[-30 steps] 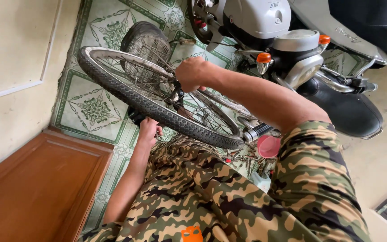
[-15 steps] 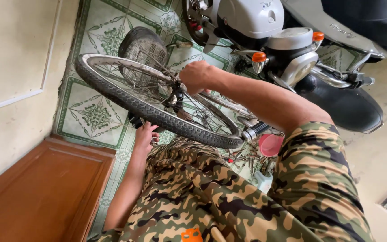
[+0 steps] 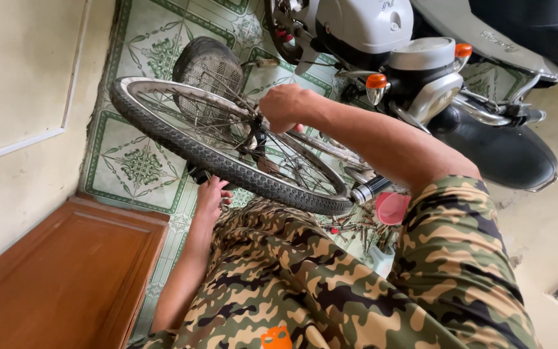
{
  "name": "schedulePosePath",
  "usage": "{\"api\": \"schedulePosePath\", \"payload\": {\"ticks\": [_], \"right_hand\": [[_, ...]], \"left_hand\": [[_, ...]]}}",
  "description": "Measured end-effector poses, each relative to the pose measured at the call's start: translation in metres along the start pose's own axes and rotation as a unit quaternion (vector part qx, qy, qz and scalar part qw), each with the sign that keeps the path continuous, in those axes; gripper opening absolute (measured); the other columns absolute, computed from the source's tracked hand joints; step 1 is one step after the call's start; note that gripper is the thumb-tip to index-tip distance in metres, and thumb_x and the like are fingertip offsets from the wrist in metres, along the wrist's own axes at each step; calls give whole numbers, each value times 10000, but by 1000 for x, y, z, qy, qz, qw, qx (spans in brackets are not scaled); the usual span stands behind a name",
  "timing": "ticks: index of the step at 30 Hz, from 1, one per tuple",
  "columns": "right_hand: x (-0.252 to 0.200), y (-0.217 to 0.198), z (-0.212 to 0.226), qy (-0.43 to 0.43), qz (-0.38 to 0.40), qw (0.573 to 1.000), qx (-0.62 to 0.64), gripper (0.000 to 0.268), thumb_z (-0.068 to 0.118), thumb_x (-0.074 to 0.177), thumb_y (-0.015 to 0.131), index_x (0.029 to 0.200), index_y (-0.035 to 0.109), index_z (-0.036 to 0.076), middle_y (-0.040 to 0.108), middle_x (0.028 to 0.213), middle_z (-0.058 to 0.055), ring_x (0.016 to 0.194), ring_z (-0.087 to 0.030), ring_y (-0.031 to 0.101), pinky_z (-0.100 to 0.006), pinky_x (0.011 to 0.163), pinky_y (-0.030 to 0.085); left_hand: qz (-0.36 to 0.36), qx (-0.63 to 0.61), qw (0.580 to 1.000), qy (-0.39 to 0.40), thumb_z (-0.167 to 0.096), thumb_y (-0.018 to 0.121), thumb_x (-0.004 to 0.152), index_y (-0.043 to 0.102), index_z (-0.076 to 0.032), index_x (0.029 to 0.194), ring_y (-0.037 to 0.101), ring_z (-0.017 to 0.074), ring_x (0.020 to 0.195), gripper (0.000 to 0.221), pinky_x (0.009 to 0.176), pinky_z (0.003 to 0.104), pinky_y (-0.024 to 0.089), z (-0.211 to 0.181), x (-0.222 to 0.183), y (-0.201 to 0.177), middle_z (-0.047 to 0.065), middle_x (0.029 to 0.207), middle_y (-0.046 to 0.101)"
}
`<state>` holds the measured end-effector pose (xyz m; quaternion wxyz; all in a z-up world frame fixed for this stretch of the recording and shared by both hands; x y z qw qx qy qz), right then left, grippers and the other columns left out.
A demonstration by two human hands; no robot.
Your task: The person uses a wrench to loosen the nuts on the front wheel of a bicycle, removes the wheel, and then uses a wrench to tighten the nuts back onto the axle.
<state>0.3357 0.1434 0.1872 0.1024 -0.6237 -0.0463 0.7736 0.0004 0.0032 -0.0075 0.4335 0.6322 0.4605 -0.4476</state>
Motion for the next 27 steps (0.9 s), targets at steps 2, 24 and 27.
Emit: {"api": "schedulePosePath", "payload": {"ticks": [2,24,27], "right_hand": [[-17,-12,14,21,9,999,40,148,-1,903,549,912,682,-66,736,725,-117,582,-160,702,-292,470,535],[61,27,-68,32,0,987,157,265,396,914,698,1144,706,263,676,975,6,860,-236,696,-393,662,614],[108,14,-82,-52,-67,995,50,383,453,776,822,1068,789,206,728,980,11,943,-208,662,-408,818,558]], "left_hand": [[-5,12,1000,-7,-371,465,1034,501,48,1337,622,182,583,518,443,337,475,-4,-5,0,263,1400,581],[-19,-3,1000,-17,-313,425,1042,472,78,1362,633,193,611,508,449,334,494,0,-8,-2,258,1397,596],[-20,0,1000,-5,-323,436,1047,471,65,1341,650,190,649,488,481,342,526,8,2,-5,214,1356,577]]}}
Point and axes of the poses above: each hand's wrist, its own x-axis towards the middle knuckle, its own y-axis out of the palm, z = x × y, the point moved 1 cm from there along x, towards the middle knuckle
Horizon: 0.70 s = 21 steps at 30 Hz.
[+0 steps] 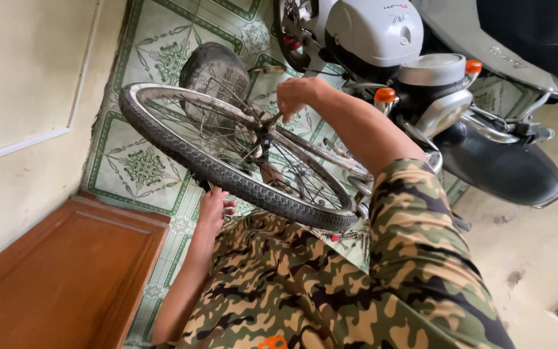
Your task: The person uses a wrench to loosen the nuts on the front wheel of a bicycle, removes the wheel, and then uses a wrench to tighten the nuts back onto the axle.
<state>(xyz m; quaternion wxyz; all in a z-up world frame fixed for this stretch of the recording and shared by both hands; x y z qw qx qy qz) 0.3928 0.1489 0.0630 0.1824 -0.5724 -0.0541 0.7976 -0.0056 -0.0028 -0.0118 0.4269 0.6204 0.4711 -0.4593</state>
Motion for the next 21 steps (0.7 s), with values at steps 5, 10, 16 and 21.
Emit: {"api": "schedulePosePath", "payload": {"ticks": [5,10,16,21], "right_hand": [[34,-13,34,-60,-93,937,-330,482,566,839,780,928,793,92,703,1024,-38,1086,-247,596,-391,1003,455],[-15,-46,105,-28,-110,895,-432,234,389,905,744,885,806,164,741,1017,-28,1278,-329,502,-564,1135,308],[-58,-19,143,-5,-116,853,-508,242,308,864,711,947,796,97,785,995,-102,988,-344,689,-622,935,396],[-79,11,121,-8,-44,947,-319,171,198,849,722,971,807,114,765,1027,-99,929,-307,732,-480,712,592]], "left_hand": [[8,-15,1000,-18,-184,477,1005,531,49,1126,675,245,646,267,460,407,510,28,9,-11,133,948,538],[0,-5,1000,-15,-302,425,1069,503,-21,1018,653,231,625,296,449,370,498,4,-11,9,68,850,486],[11,15,1000,-9,-310,411,1086,527,-34,1021,651,214,629,306,457,354,510,-3,-12,17,97,848,567],[20,10,1000,-4,-175,457,1023,544,-5,1065,681,206,663,195,469,368,529,1,-10,12,77,922,596]]}}
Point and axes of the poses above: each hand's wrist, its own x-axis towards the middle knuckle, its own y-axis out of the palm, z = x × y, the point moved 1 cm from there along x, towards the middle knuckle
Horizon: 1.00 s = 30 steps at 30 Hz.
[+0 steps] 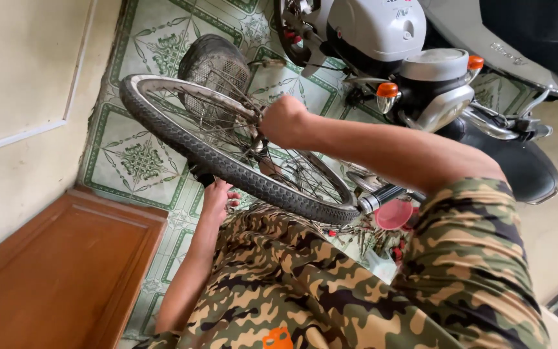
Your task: The person uses a wrench to loosen the nuts on the front wheel of a bicycle, removes the wheel, and then uses a wrench to tighten the nuts back onto the axle.
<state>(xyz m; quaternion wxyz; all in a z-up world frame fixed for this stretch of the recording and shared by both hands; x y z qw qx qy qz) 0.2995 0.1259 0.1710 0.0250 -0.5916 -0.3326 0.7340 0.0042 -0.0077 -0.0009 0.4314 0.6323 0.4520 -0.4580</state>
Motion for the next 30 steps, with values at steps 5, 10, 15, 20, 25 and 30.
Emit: {"api": "schedulePosePath", "payload": {"ticks": [5,10,15,20,25,30], "right_hand": [[27,98,-33,48,131,965,222,226,156,969,624,989,812,31,818,993,-119,853,-207,764,-358,676,640],[79,113,-77,-16,53,952,302,205,352,973,688,1108,761,217,755,975,-9,823,-173,698,-367,727,584],[85,6,-60,-66,-66,995,-43,238,389,843,798,928,813,168,717,1116,-9,1211,-275,564,-476,1084,415],[30,-65,-30,-58,-78,959,-265,206,399,910,725,894,810,212,753,1054,2,1379,-356,478,-627,1208,117],[-2,-12,-12,-25,12,997,-70,198,238,949,669,911,800,94,762,923,-71,862,-239,668,-488,833,469],[18,69,-38,17,116,989,95,185,120,953,614,948,788,58,721,823,-65,600,-117,550,-270,518,517]], "left_hand": [[14,-18,1000,-12,-418,430,1082,526,-4,1329,628,171,658,491,467,322,497,-10,-6,-2,134,1286,657],[-15,-41,999,-31,-370,422,1051,475,57,1368,653,212,665,534,468,351,512,8,4,-11,232,1381,616],[-20,-48,998,-35,-391,433,1046,472,29,1347,646,208,683,518,483,354,519,10,-1,-11,222,1381,574],[2,-46,999,-23,-412,457,1030,522,28,1263,630,200,674,502,482,337,505,10,2,-4,161,1244,583],[12,-64,998,-19,-340,439,1038,492,46,1345,652,207,675,496,478,343,517,3,3,-1,229,1366,575],[25,-59,998,-13,-373,405,1060,429,26,1433,648,191,662,547,462,329,505,-2,4,-4,250,1453,574]]}}
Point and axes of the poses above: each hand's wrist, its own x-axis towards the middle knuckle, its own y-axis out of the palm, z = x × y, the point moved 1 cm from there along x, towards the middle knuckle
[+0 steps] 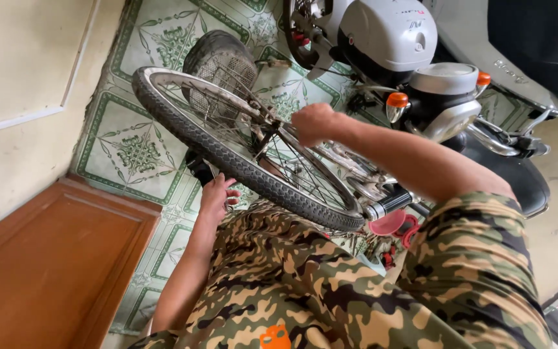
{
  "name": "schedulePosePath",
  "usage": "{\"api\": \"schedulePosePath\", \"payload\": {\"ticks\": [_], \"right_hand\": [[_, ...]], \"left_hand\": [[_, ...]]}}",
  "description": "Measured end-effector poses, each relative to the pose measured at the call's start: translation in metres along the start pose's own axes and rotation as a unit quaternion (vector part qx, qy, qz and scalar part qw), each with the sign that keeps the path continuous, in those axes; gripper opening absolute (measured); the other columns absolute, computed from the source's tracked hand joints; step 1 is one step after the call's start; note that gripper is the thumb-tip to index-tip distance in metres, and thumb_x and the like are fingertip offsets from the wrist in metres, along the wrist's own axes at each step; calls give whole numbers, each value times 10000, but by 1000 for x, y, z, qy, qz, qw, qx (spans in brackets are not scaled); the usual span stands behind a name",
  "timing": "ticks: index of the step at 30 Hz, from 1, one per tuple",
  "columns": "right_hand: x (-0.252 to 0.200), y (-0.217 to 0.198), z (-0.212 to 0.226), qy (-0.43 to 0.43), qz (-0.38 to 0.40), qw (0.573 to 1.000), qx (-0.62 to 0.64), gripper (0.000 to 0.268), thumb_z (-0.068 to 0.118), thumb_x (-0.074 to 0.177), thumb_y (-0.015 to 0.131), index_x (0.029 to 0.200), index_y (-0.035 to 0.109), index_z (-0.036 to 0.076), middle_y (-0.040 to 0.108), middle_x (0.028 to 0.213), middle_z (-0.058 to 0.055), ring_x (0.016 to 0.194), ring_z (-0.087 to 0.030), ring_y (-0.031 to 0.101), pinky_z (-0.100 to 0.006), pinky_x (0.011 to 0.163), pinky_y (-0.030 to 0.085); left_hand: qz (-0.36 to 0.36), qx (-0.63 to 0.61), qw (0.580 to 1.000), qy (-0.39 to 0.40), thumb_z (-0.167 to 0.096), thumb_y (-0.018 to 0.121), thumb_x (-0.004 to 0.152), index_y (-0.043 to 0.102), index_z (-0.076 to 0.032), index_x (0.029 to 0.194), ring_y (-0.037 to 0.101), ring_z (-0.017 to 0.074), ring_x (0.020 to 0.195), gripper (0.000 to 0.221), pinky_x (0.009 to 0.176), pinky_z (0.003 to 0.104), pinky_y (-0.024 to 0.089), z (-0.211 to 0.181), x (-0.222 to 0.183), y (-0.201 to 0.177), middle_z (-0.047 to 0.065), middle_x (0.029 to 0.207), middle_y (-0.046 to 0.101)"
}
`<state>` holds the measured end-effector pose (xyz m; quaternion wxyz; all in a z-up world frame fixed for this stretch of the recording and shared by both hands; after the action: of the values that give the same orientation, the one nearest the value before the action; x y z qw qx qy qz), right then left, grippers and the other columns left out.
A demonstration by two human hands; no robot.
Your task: The person uses a wrench to loosen the nuts on the front wheel of a bicycle, removes the wheel, and then uses a wrench to tighten the nuts back onto the axle.
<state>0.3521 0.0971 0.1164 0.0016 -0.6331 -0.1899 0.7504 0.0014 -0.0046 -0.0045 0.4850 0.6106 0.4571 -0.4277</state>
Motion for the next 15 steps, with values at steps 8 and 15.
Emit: {"api": "schedulePosePath", "payload": {"ticks": [8,15], "right_hand": [[63,-60,-21,-78,-176,961,-198,253,411,894,731,817,755,172,742,921,35,1113,-242,567,-490,1046,415],[-24,-109,34,-33,-142,924,-353,118,278,865,771,825,777,167,756,922,-28,978,-302,645,-601,1112,303]], "left_hand": [[-41,18,999,-26,-387,427,1067,506,39,1317,674,210,688,501,476,345,522,0,-11,-3,183,1304,626],[-11,19,1000,-8,-411,466,1039,609,-35,1177,645,187,674,426,469,333,485,-6,-13,6,123,1147,663]]}}
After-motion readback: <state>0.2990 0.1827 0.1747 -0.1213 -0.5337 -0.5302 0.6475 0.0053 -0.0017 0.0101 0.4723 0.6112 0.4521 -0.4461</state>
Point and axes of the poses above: each hand's wrist, its own x-axis towards the middle knuckle, its own y-axis out of the palm, z = x × y, the point moved 1 cm from there along x, towards the middle knuckle
